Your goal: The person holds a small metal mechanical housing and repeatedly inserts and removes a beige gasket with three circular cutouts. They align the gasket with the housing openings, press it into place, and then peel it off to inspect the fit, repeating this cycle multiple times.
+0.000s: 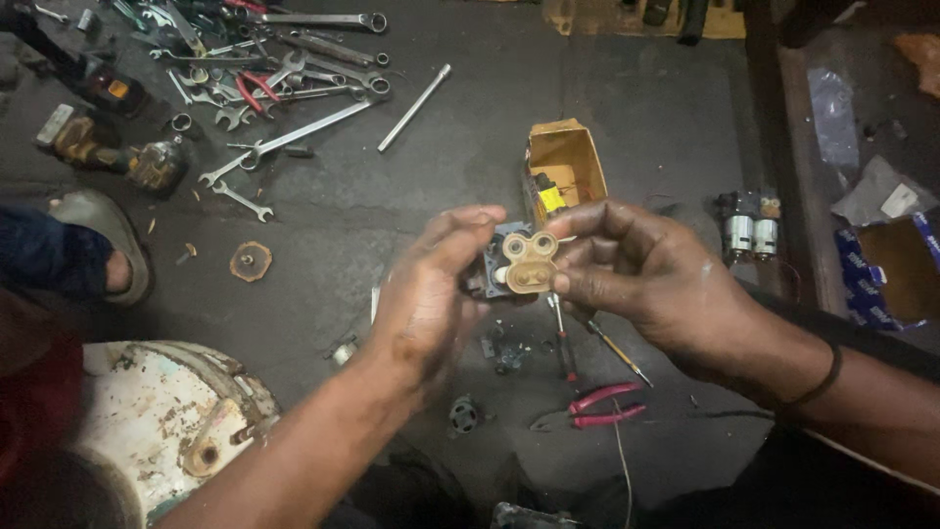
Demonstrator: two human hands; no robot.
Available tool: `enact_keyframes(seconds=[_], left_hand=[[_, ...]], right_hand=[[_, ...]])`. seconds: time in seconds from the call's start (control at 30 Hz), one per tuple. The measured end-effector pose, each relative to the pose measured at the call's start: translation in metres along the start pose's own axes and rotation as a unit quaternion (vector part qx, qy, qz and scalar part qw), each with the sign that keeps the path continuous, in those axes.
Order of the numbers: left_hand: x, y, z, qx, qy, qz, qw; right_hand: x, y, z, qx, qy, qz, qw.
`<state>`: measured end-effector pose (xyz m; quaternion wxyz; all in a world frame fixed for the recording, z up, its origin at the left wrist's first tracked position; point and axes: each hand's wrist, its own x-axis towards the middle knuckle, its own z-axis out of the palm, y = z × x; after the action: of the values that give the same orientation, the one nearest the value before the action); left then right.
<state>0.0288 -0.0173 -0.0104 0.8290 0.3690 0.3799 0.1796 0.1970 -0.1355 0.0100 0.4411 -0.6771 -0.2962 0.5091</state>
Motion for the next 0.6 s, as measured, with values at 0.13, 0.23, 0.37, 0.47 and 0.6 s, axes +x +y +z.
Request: enact_keyframes(seconds=[0.13,0.23,0.37,0.47,0.6], left_hand=[[-0.0003,0.0008,0.0036,-0.011,-0.001,0.005,1.0],[-0.0013,0.0012,0.0047,0.019,-0.018,0.011,1.0],[-0.0053,0.0003,0.0046,0.088,-0.05,0.044,0.994],[-0.0072,-0.001,0.0037,0.147,-0.04,0.057,0.987],[-0.0047,-0.0032,0.0035,0.149,-0.047,0.078,0.985]], right_hand=[[0.001,-0.0017,0.0002,-0.026,0.011,0.012,1.0],[0.0016,-0.0012,0.0015,-0.035,0.013,0.008,0.999],[0.0016,0.0012,0.0011,-0.042,0.021,0.009,0.999],[0.0014,0.003,-0.0007,-0.027,0.016,0.007,0.999],[0.0016,0.0042,-0.0012,-0.03,0.017,-0.001,0.999]])
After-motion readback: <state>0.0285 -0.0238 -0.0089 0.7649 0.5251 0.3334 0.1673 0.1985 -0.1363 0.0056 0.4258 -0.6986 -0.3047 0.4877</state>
